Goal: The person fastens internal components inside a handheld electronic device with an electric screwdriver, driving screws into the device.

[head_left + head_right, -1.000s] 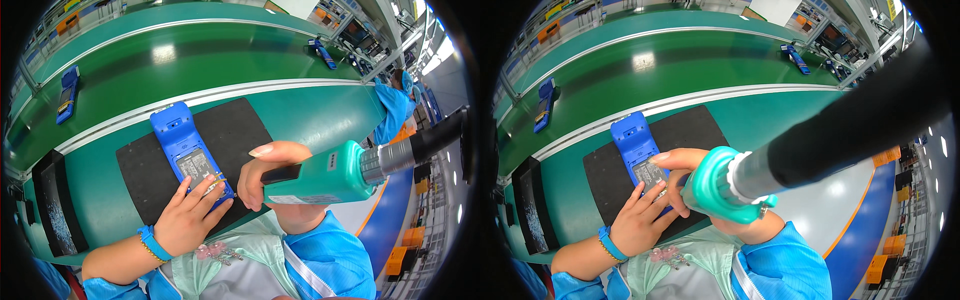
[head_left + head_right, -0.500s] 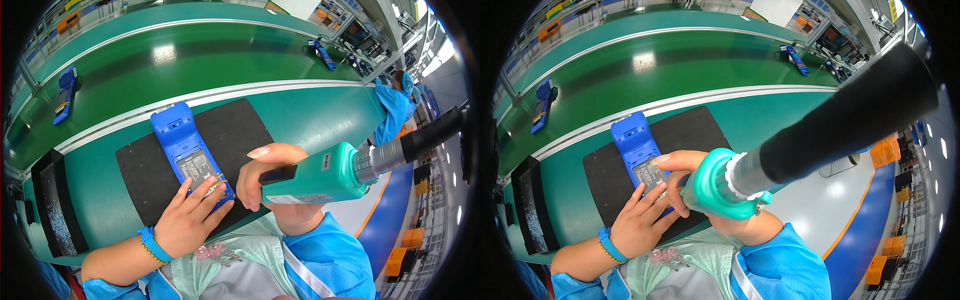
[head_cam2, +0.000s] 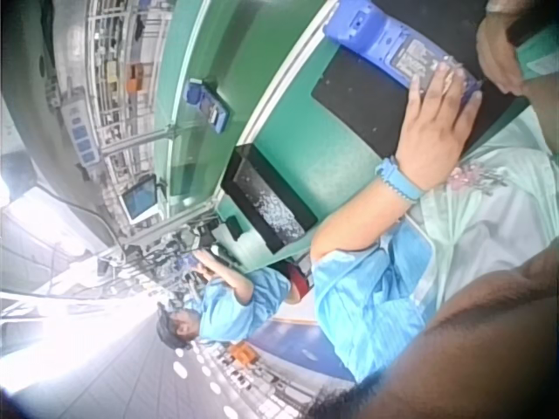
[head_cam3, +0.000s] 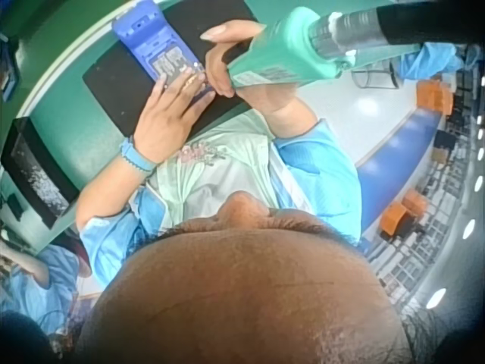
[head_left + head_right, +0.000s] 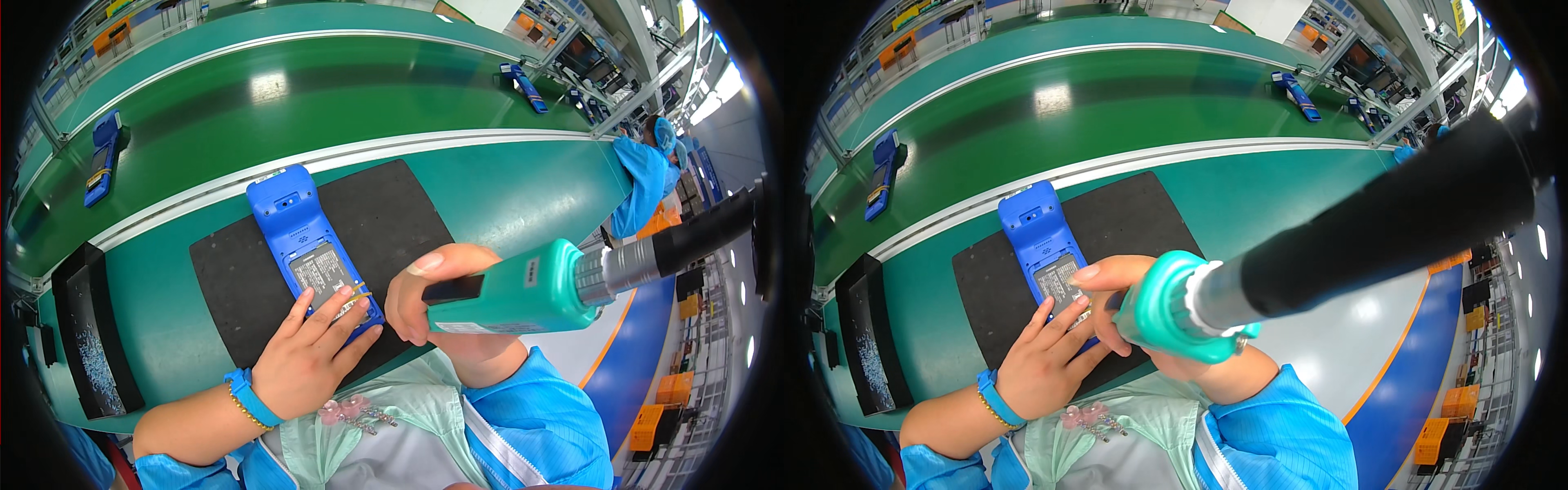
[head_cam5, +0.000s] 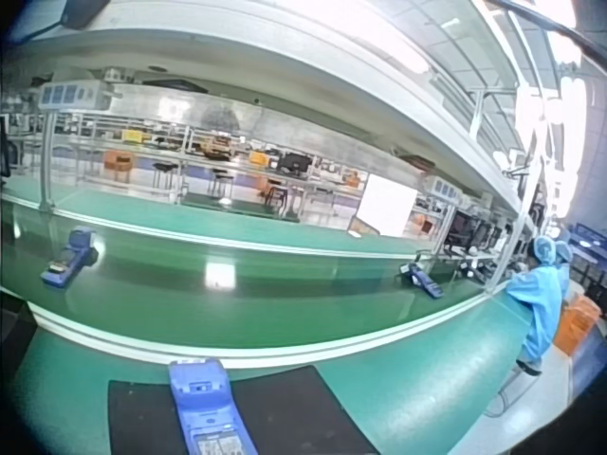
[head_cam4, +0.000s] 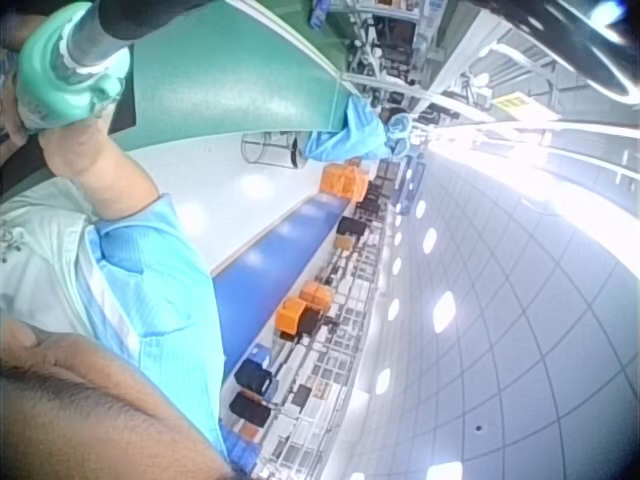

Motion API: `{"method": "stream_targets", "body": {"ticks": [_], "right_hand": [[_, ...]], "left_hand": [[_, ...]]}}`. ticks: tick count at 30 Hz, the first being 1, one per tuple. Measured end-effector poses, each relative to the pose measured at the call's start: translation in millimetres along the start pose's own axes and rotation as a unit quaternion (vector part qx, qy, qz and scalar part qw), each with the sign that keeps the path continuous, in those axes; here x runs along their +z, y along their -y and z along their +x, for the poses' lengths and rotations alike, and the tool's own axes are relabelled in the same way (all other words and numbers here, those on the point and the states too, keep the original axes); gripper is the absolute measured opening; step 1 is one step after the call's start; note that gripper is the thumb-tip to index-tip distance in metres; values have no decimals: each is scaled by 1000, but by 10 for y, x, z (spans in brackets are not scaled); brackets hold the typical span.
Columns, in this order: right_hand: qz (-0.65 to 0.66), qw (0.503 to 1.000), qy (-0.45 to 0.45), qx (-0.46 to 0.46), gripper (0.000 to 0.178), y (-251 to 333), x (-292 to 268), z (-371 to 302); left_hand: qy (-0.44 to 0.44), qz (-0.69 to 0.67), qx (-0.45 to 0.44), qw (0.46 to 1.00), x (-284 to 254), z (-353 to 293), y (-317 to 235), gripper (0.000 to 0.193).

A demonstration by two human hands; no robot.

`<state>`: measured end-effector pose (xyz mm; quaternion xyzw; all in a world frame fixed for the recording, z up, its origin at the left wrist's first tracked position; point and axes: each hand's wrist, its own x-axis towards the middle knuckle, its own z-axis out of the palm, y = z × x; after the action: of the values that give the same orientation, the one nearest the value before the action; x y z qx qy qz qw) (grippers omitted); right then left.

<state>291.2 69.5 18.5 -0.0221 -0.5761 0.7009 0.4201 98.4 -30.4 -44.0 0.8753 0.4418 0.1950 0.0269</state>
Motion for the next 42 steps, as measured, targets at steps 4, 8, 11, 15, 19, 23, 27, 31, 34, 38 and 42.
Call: {"method": "stream_targets", "body": {"ticks": [4, 8, 11, 15, 19, 23, 27, 31, 34, 38, 42], "right_hand": [[-17, 999, 50, 0, 54, -30, -57, 29], [-41, 997, 67, -20, 51, -23, -73, 43], [-37, 996, 74, -23, 49, -30, -97, 38], [-37, 999, 23, -10, 55, -4, 0, 53], [-48, 997, -55, 4, 98, 106, 46, 31], [-65, 994, 52, -77, 89, 141, -89, 132], [1, 995, 45, -92, 90, 166, -9, 129], [72, 992, -57, -87, 111, 213, 230, 120], [73, 992, -43, -91, 110, 220, 313, 150], [48, 993, -42, -99, 108, 223, 387, 157], [40, 992, -26, -116, 106, 121, 427, 187]], "left_hand": [[-2, -1, -1, 1000, 1, -20, 9, 43], [-5, -6, 2, 1000, -8, -7, 10, 42], [-4, -6, 0, 1000, -5, 0, 9, 42], [-11, -4, 3, 1000, 9, 1, 19, 42], [-16, 1, 6, 1000, -2, 15, 1, 42], [-31, -26, -11, 999, -34, 27, -2, 34], [-66, -125, -52, 989, -24, 18, 24, 31], [-150, -174, -98, 968, -79, 122, -14, 33], [-170, -200, -68, 962, -25, 125, 24, 26], [-178, -194, -60, 963, -33, 62, 61, 20], [-180, -151, -101, 967, -86, -22, 199, 16]]}}
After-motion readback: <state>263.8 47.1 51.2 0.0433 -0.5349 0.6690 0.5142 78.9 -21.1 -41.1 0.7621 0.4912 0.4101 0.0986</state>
